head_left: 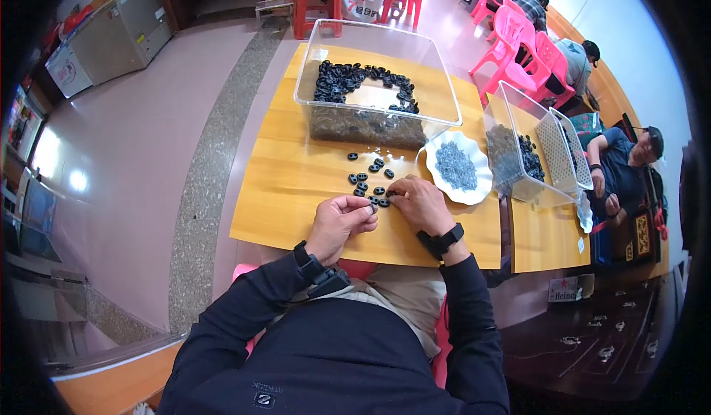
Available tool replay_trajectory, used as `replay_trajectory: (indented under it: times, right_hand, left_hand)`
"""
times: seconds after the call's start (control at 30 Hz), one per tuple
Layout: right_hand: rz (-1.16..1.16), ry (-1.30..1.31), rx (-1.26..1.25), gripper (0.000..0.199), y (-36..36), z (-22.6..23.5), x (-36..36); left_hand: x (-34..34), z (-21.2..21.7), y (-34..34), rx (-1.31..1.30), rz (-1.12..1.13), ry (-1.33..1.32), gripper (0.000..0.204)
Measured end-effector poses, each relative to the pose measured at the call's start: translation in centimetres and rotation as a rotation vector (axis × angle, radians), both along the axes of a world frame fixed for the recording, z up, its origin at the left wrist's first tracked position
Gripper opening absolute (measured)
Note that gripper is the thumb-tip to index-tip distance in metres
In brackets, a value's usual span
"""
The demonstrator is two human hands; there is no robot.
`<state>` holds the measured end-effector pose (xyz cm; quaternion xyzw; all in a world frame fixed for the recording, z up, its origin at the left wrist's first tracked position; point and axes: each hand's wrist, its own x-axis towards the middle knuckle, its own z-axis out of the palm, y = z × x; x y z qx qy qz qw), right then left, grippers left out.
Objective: The person assembles cord locks by hand by inserting metal springs into plastic housings and placing the finished pieces on the table. After more housings are poured onto the table, the person continues the assembly process.
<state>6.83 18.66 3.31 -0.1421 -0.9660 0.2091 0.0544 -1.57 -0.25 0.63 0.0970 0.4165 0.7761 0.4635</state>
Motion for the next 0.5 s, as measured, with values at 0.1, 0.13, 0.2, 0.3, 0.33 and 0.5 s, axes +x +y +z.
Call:
replay_trajectory:
  times: [0.1,0.13,0.2,0.3,0.33,0.5]
  right_hand:
    - [-0.017,0.01,0.02,0.019,-0.1,0.3,0.3]
    - [-0.018,0.011,0.023,0.019,0.0,0.1,0.6]
    - [-0.048,0.119,-0.112,0.02,0.4,-0.6,1.3]
    - [0.012,0.297,-0.199,0.019,0.8,-0.9,2.0]
    - [0.012,0.297,-0.196,0.019,0.8,-0.8,2.1]
    - [-0.175,0.292,-0.895,0.02,1.4,-1.8,2.7]
  left_hand:
    - [0.1,0.0,0.0,0.001,0.004,-0.008,0.015]
    - [0.1,0.0,0.0,0.004,0.002,-0.004,0.015]
    - [0.2,-0.1,0.1,0.011,0.001,0.002,0.014]
    - [0.3,-0.1,0.1,-0.009,0.005,0.005,0.014]
    - [0.3,-0.1,0.0,-0.011,0.007,0.0,0.014]
    - [0.4,0.1,0.0,0.004,0.006,-0.006,0.013]
